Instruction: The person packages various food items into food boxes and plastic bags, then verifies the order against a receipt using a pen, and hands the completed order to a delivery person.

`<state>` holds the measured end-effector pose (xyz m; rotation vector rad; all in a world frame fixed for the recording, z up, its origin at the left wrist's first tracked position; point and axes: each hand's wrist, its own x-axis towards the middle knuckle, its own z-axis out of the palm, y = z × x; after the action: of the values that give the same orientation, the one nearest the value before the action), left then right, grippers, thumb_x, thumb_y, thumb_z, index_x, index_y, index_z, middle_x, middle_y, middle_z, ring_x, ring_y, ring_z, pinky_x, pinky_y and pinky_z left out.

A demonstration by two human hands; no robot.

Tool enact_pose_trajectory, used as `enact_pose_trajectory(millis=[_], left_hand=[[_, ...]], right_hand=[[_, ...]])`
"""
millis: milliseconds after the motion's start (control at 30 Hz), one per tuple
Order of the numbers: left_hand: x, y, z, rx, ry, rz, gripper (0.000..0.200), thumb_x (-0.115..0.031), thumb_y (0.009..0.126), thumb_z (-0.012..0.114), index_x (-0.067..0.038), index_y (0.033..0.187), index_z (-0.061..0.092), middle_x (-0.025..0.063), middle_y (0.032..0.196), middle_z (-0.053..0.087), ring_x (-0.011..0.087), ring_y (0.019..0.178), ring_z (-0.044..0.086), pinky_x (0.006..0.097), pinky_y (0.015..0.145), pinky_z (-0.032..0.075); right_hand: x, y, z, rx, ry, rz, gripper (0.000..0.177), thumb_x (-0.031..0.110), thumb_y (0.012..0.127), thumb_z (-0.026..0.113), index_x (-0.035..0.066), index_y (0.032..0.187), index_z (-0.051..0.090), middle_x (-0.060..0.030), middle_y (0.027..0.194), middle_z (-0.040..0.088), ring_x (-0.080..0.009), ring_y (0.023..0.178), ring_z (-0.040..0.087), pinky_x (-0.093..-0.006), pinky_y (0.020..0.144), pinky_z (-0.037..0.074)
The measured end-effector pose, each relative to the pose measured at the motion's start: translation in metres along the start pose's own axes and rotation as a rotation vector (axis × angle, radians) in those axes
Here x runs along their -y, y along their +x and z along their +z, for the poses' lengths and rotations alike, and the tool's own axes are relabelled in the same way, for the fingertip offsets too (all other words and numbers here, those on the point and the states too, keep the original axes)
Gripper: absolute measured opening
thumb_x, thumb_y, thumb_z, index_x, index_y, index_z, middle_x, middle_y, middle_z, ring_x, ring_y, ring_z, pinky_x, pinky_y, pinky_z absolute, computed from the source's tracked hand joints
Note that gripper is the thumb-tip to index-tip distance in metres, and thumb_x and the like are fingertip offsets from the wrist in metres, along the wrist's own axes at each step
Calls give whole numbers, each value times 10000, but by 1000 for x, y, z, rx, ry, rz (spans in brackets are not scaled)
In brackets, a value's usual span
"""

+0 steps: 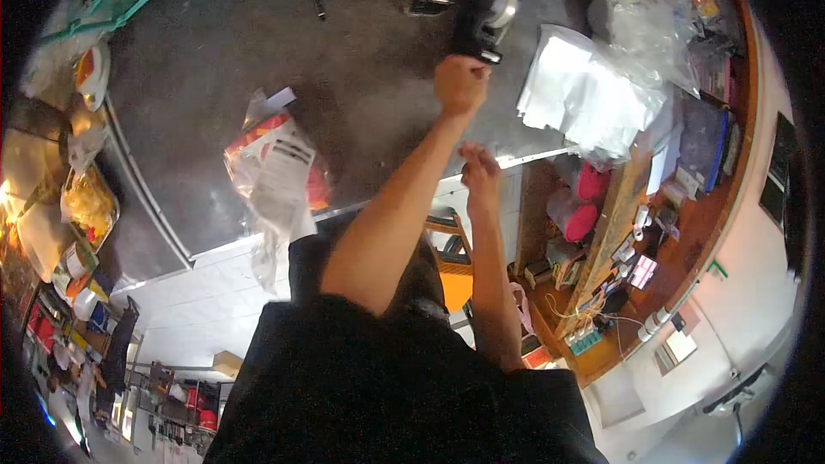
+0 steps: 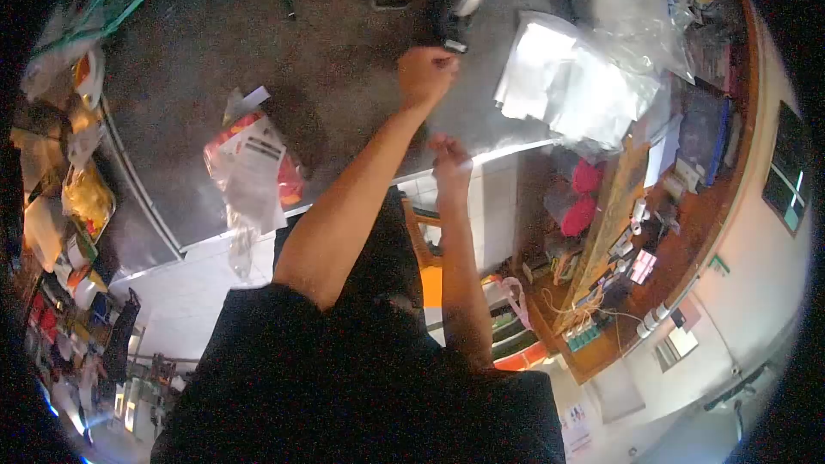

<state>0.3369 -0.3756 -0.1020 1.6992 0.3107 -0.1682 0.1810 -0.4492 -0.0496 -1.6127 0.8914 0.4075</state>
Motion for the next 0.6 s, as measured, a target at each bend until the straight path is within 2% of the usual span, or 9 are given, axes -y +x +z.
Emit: enact_pose_trajectory(millis=[100, 167, 233, 333, 400, 500, 533, 567, 600], left_hand=[[2, 0, -4, -211, 273, 253, 143, -148, 743, 665, -42, 650, 685, 165, 700, 674, 294, 694, 680, 371, 566, 534], [21, 15, 8, -277, 580, 83, 135, -142, 721, 680, -77, 603, 665, 166, 632, 648, 309, 688, 676, 405, 552, 514], [20, 21, -36, -28, 414, -411, 120, -177, 729, 675, -67, 725, 723, 138, 725, 680, 332, 710, 665, 428, 741, 527], [-8, -1, -56, 16, 327, -64, 92, -149, 744, 664, -80, 723, 722, 122, 749, 690, 305, 714, 673, 399, 710, 531], [-53, -32, -73, -149, 134, 291, 99, -87, 735, 644, -89, 642, 679, 99, 693, 682, 259, 665, 673, 372, 590, 512], [-75, -63, -187, -176, 84, 206, 66, -183, 751, 717, -137, 788, 747, 66, 739, 702, 229, 656, 666, 336, 637, 512], [-66, -72, -222, -143, -94, 56, 147, -267, 761, 749, -158, 860, 762, 49, 760, 712, 188, 706, 662, 325, 680, 516], [-55, -81, -264, -202, 137, 219, 178, -289, 771, 756, -153, 886, 764, 65, 865, 704, 167, 847, 648, 306, 758, 508], [-55, -91, -304, -223, 266, 82, 192, -267, 751, 777, -141, 896, 764, 86, 981, 666, 187, 986, 601, 313, 811, 488]], right_hand=[[-30, 24, 14, -13, 197, -179, 139, 145, 847, 627, 71, 961, 654, 30, 837, 628, -19, 575, 401, -182, 481, 297], [-23, 19, 26, -108, 136, -31, 120, 175, 865, 635, 78, 935, 650, 27, 837, 633, -27, 558, 397, -185, 464, 302], [-29, 11, 27, -57, 24, -146, 157, 227, 883, 652, 81, 942, 648, 35, 793, 608, -20, 557, 391, -189, 457, 296], [-31, 15, 46, -7, 50, -197, 179, 246, 896, 641, 88, 979, 647, 46, 746, 562, -22, 566, 370, -199, 471, 284], [-12, -28, 52, 76, 286, -122, 152, 205, 907, 615, 89, 999, 649, 67, 735, 522, -18, 577, 340, -199, 495, 263], [37, -82, 80, 107, 167, -171, 112, 164, 910, 598, 77, 967, 638, 79, 761, 522, -13, 582, 316, -189, 516, 246], [30, -85, 77, 306, 214, -258, 103, 149, 903, 602, 75, 966, 638, 89, 775, 519, -3, 594, 333, -185, 522, 251], [43, -98, 91, 311, 126, -122, 112, 144, 889, 621, 86, 982, 649, 87, 760, 516, -1, 602, 354, -185, 518, 263], [44, -104, 105, 364, 33, -108, 125, 145, 884, 632, 102, 998, 659, 84, 739, 518, -2, 612, 380, -189, 520, 286]])
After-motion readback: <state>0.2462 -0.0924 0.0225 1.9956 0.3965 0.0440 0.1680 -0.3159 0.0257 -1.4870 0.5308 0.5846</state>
